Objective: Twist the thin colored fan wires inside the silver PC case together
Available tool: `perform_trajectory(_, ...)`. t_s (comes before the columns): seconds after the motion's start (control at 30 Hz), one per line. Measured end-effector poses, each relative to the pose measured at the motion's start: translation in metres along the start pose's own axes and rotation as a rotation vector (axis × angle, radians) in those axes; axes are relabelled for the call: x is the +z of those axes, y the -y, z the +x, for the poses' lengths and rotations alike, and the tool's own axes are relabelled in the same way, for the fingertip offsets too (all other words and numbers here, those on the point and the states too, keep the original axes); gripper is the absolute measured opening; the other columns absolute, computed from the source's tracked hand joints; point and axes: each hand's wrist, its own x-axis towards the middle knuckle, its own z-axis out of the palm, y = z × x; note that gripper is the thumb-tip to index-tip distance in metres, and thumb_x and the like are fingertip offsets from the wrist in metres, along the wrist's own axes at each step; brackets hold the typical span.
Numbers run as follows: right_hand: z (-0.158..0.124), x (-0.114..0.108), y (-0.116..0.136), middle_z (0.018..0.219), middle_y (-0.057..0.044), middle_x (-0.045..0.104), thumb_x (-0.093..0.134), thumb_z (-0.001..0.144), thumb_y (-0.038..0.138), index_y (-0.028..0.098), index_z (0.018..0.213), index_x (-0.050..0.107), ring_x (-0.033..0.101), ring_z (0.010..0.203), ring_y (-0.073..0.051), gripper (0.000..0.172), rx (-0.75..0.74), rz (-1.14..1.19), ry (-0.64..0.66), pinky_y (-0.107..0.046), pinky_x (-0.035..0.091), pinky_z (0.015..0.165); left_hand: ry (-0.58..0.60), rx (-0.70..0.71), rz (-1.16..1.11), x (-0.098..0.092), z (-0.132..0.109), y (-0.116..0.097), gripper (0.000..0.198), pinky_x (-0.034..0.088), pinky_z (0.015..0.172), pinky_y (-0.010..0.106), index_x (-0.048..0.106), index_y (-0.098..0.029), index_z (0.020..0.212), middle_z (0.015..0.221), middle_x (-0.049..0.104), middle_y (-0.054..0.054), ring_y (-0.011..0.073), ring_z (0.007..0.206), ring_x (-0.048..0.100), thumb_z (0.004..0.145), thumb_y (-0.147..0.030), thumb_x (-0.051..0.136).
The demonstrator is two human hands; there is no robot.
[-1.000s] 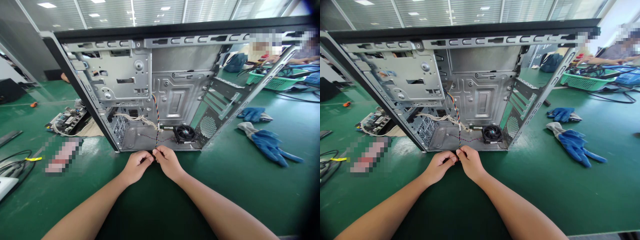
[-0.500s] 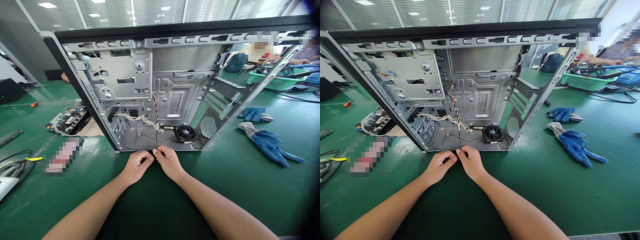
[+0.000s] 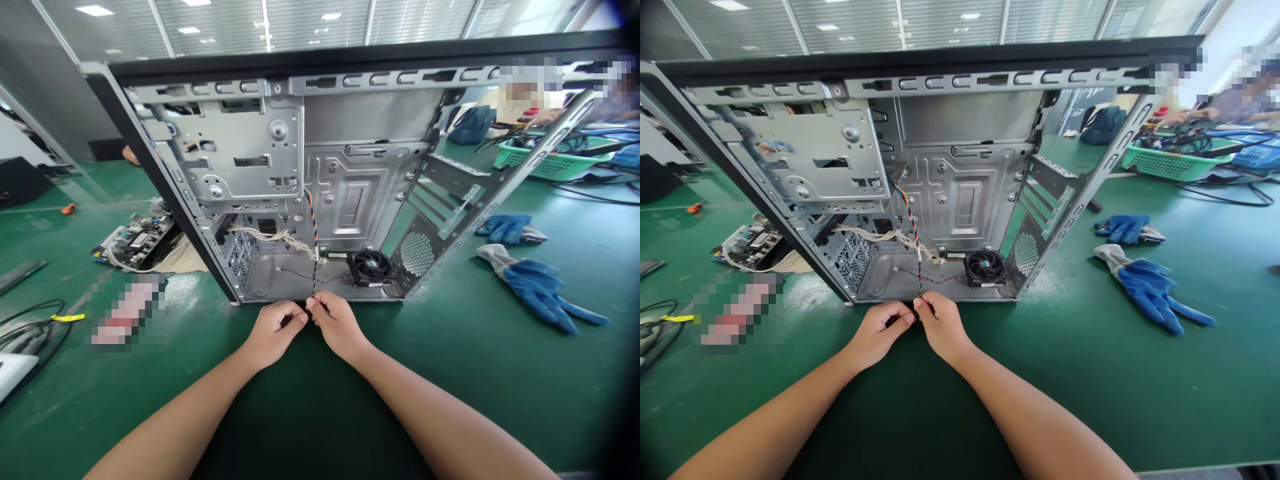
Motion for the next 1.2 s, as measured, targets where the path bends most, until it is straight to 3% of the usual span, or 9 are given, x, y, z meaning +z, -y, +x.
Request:
perform_trajectory(0.23, 0.0002, -0.0002, -0.0002, 0.053, 0.004, 0.042, 0.049, 0.087, 0.037, 0.021, 0.059, 0.043, 0.039, 0.052, -0.012, 0.033, 0.015, 0.006, -0.013, -0.026, 0.03, 0.051, -0.003, -0.026, 0.012, 0.0017, -0.0009, 0.0009, 0.019, 0.037, 0.058, 0.022, 0.061, -0.016, 0.072, 0.068, 0.061, -0.001, 0.0108, 0.06, 0.05, 0.086, -0.028, 0.055)
perform_trajectory(0.67, 0.0011, -0.0005, -0.0017, 0.056, 0.003, 0.047, 0.046, 0.089, 0.032, 0.02, 0.061, 0.045, 0.043, 0.055, -0.012, 0.03, -0.005, -0.015, 0.016, -0.026, 0.032, 0.054, 0.028, -0.017, -0.062, 0.0002, 0.0004, 0.0016, 0.024, 0.04, 0.065, 0.023, 0.06, -0.015, 0.071, 0.069, 0.06, 0.0, 0.0128, 0.066, 0.054, 0.089, -0.029, 0.051)
perform_trajectory(1.2, 0.0006, 0.0012, -0.0037, 0.053, 0.004, 0.042, 0.048, 0.088, 0.036, 0.021, 0.061, 0.044, 0.039, 0.052, -0.011, 0.031, 0.003, 0.002, -0.001, -0.025, 0.03, 0.051, -0.007, -0.039, -0.005, 0.0014, -0.0006, -0.0007, 0.019, 0.036, 0.056, 0.022, 0.061, -0.015, 0.07, 0.065, 0.06, -0.001, 0.0099, 0.058, 0.049, 0.084, -0.026, 0.057)
